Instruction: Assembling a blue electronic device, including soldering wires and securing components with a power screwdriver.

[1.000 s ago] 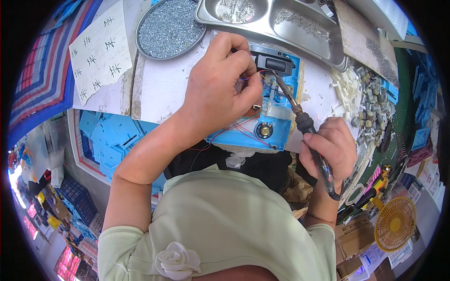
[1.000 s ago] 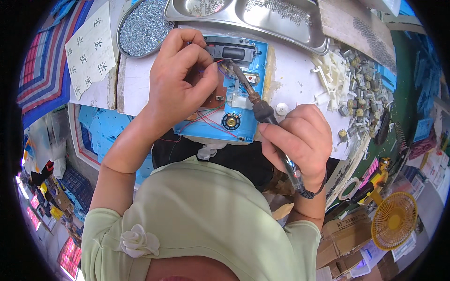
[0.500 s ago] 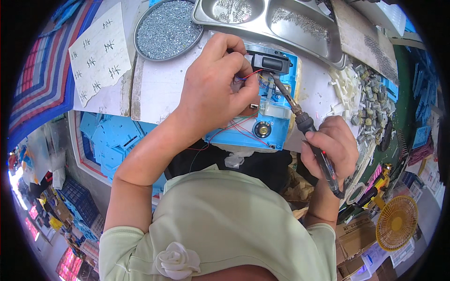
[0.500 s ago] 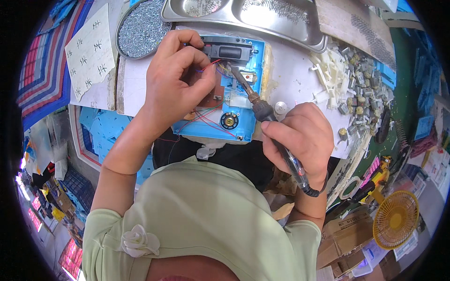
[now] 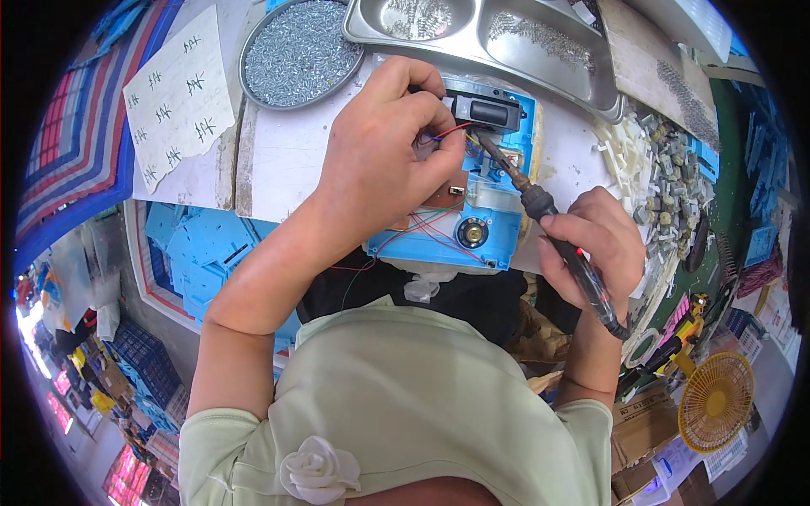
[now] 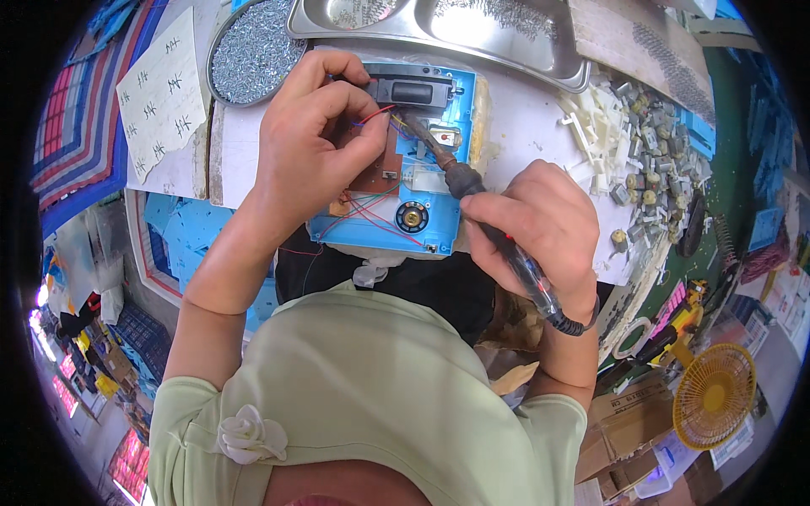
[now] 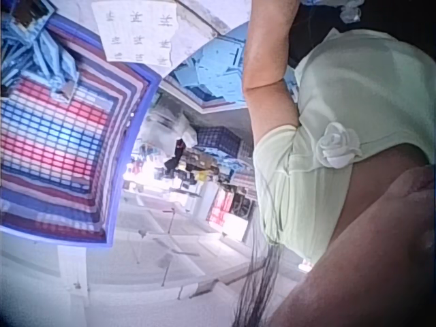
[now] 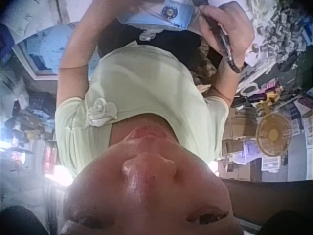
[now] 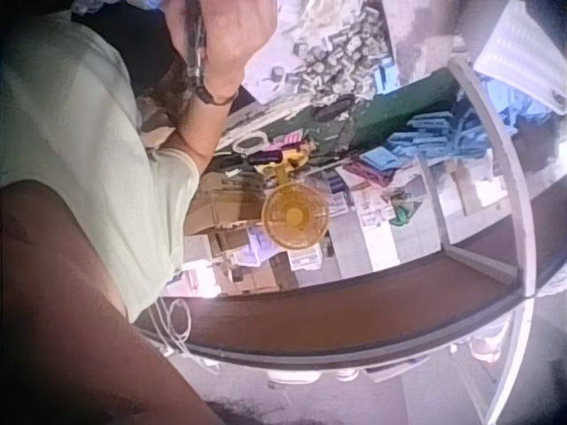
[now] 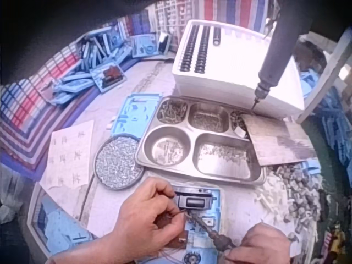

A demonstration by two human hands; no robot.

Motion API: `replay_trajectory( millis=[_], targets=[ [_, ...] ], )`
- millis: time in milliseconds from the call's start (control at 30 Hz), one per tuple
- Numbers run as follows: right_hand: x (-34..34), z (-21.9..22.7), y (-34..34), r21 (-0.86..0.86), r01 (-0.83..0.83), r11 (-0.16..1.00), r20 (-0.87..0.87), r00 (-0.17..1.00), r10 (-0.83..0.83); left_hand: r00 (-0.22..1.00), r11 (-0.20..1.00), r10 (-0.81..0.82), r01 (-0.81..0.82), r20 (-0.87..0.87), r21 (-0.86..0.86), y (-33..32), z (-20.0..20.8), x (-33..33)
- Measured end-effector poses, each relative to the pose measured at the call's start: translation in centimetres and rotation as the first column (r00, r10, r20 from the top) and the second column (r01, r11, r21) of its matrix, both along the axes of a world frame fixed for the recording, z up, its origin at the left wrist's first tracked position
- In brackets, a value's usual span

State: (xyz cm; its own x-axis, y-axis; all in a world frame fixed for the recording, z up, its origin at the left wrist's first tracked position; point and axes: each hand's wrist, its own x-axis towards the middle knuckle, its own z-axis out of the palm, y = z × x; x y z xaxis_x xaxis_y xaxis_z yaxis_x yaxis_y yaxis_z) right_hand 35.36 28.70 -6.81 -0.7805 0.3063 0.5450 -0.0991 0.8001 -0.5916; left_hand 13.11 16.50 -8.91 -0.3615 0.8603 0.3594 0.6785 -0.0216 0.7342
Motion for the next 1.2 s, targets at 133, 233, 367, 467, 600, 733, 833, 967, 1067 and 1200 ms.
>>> replay_trajectory(
  millis=[133,233,367,467,600,733,833,967,1067,1200],
  targets=[
    [-0.2,0.1,0.1,0.002,-0.013,1.0,0.007,1.0,0.013,1.0,1.0,-0.009,0.009,-0.013,-0.021,-0.1,0.0,-0.1],
    [-0.3,0.3,0.0,-0.01,-0.016,1.0,0.005,1.0,0.017,1.0,1.0,-0.006,0.006,-0.01,-0.022,-0.1,-0.1,-0.1],
    [-0.4,0.5,0.1,-0.011,-0.012,1.0,0.001,1.0,0.012,0.997,1.0,0.002,0.0,-0.08,0.029,0.1,-0.4,-0.1],
    [-0.3,0.5,0.2,-0.018,-0.015,1.0,0.006,1.0,0.015,0.996,1.0,0.015,-0.014,-0.083,0.018,0.2,-0.4,0.1],
    [-0.3,0.4,0.3,-0.034,-0.019,0.999,0.005,1.0,0.02,0.994,1.0,0.031,-0.03,-0.1,0.007,0.2,-0.4,0.4],
    [0.0,0.7,0.2,-0.027,-0.02,0.999,0.019,1.0,0.02,0.994,0.999,0.038,-0.038,-0.101,0.005,0.3,-0.4,0.5],
    [0.5,1.3,-0.1,-0.036,-0.007,0.999,0.029,1.0,0.008,0.991,0.999,0.039,-0.037,-0.126,0.02,0.3,-0.4,0.4],
    [1.3,1.7,-0.4,-0.056,0.023,0.998,0.007,1.0,-0.022,0.992,0.999,0.039,-0.036,-0.119,0.031,0.3,-0.5,0.5],
    [1.8,1.7,-0.4,-0.069,0.029,0.997,-0.002,1.0,-0.029,0.991,0.998,0.042,-0.037,-0.128,0.041,0.3,-0.6,0.4],
    [2.2,1.6,-0.4,-0.071,0.042,0.997,-0.022,0.999,-0.044,0.99,0.998,0.042,-0.036,-0.134,0.048,0.3,-0.6,0.4]
  ],
)
